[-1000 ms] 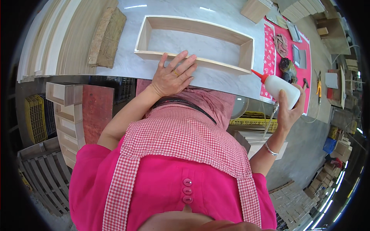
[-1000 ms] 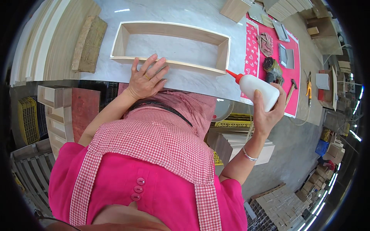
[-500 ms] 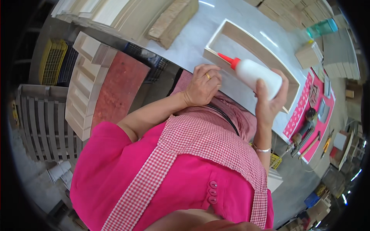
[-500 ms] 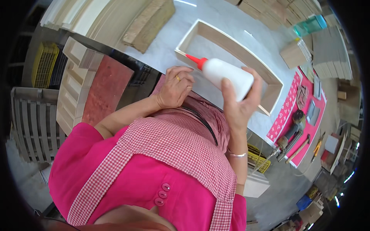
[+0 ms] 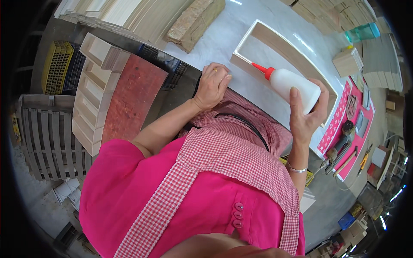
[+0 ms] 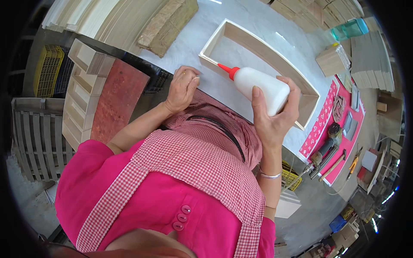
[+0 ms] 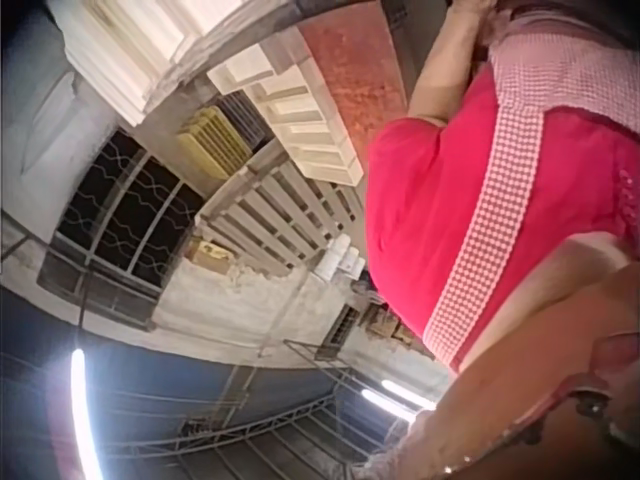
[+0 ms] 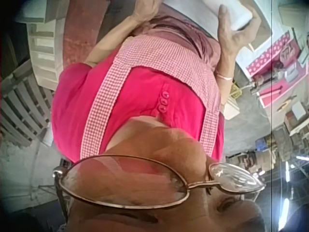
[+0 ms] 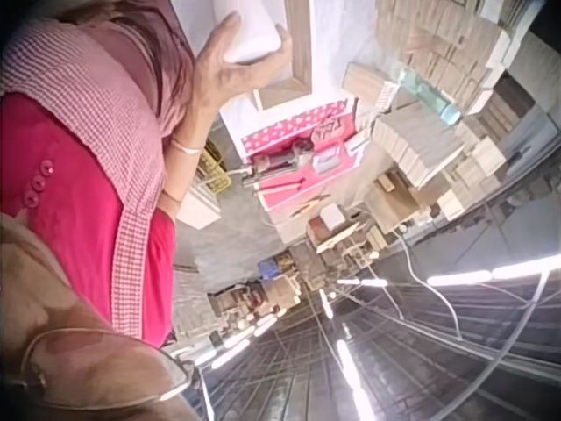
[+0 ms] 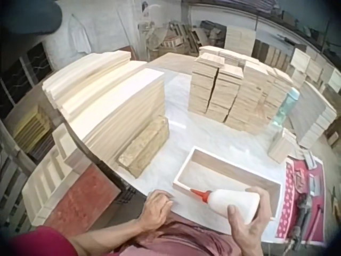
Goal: Assemble small wooden pieces into box structures using wood glue and a pneumatic stapler.
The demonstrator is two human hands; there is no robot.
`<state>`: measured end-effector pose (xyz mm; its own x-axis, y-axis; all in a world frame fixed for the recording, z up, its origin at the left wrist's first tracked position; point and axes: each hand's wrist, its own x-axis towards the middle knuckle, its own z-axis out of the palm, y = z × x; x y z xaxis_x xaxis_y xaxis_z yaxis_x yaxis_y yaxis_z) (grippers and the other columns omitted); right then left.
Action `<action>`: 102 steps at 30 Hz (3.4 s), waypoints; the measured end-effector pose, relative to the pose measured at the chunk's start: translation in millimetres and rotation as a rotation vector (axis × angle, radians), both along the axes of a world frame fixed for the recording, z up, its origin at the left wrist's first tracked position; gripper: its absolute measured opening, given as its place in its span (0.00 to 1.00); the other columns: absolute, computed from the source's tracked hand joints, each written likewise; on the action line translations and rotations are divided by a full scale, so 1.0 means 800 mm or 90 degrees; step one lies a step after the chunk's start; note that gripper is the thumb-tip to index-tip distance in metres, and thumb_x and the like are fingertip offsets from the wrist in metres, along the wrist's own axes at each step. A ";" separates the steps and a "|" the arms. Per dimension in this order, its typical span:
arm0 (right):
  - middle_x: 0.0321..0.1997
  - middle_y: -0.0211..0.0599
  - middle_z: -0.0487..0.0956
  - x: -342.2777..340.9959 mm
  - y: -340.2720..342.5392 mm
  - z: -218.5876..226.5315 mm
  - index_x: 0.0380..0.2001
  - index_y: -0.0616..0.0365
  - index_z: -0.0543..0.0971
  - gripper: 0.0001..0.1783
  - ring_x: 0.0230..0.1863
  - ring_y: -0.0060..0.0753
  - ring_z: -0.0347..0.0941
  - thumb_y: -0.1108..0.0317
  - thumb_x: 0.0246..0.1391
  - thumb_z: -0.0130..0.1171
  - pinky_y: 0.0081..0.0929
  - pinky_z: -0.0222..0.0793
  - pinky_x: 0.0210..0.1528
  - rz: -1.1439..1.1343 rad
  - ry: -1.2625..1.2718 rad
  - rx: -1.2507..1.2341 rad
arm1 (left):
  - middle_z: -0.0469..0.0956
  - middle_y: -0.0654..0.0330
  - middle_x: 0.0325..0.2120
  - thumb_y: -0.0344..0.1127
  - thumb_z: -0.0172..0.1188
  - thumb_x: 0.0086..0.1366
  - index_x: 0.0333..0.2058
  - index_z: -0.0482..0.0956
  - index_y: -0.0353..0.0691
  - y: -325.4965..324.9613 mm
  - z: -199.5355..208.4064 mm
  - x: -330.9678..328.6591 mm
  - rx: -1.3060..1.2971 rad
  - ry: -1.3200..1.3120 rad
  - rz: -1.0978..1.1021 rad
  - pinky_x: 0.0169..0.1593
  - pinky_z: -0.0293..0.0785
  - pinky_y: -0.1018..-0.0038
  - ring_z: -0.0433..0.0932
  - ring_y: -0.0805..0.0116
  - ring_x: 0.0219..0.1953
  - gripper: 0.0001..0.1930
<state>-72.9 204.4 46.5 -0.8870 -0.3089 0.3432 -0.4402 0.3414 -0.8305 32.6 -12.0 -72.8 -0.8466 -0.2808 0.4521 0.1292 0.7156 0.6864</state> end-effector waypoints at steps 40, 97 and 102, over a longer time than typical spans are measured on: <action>0.43 0.37 0.77 0.043 0.256 0.007 0.48 0.63 0.75 0.23 0.42 0.28 0.75 0.61 0.55 0.70 0.27 0.74 0.44 -0.375 0.043 0.051 | 0.80 0.54 0.35 0.28 0.60 0.66 0.35 0.78 0.33 0.000 -0.014 -0.014 0.061 -0.028 0.085 0.45 0.73 0.68 0.78 0.57 0.38 0.04; 0.66 0.58 0.68 0.093 0.446 -0.014 0.66 0.70 0.63 0.49 0.65 0.45 0.67 0.52 0.49 0.72 0.37 0.60 0.67 -0.705 -0.084 0.192 | 0.74 0.50 0.39 0.38 0.41 0.76 0.42 0.75 0.32 -0.035 0.002 -0.019 0.165 -0.160 -0.022 0.56 0.65 0.68 0.73 0.58 0.46 0.16; 0.72 0.50 0.62 -0.037 0.221 0.055 0.68 0.58 0.63 0.58 0.72 0.50 0.57 0.59 0.30 0.77 0.42 0.52 0.72 -0.018 0.152 0.410 | 0.73 0.63 0.24 0.35 0.52 0.73 0.30 0.71 0.34 -0.043 0.032 -0.012 0.244 -0.137 0.104 0.37 0.68 0.77 0.70 0.78 0.31 0.13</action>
<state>-102.3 381.1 90.5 -0.8204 -0.4952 0.2858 -0.5700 0.7481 -0.3398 22.8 -46.7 -47.0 -0.8409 -0.5301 0.1091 -0.1380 0.4049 0.9039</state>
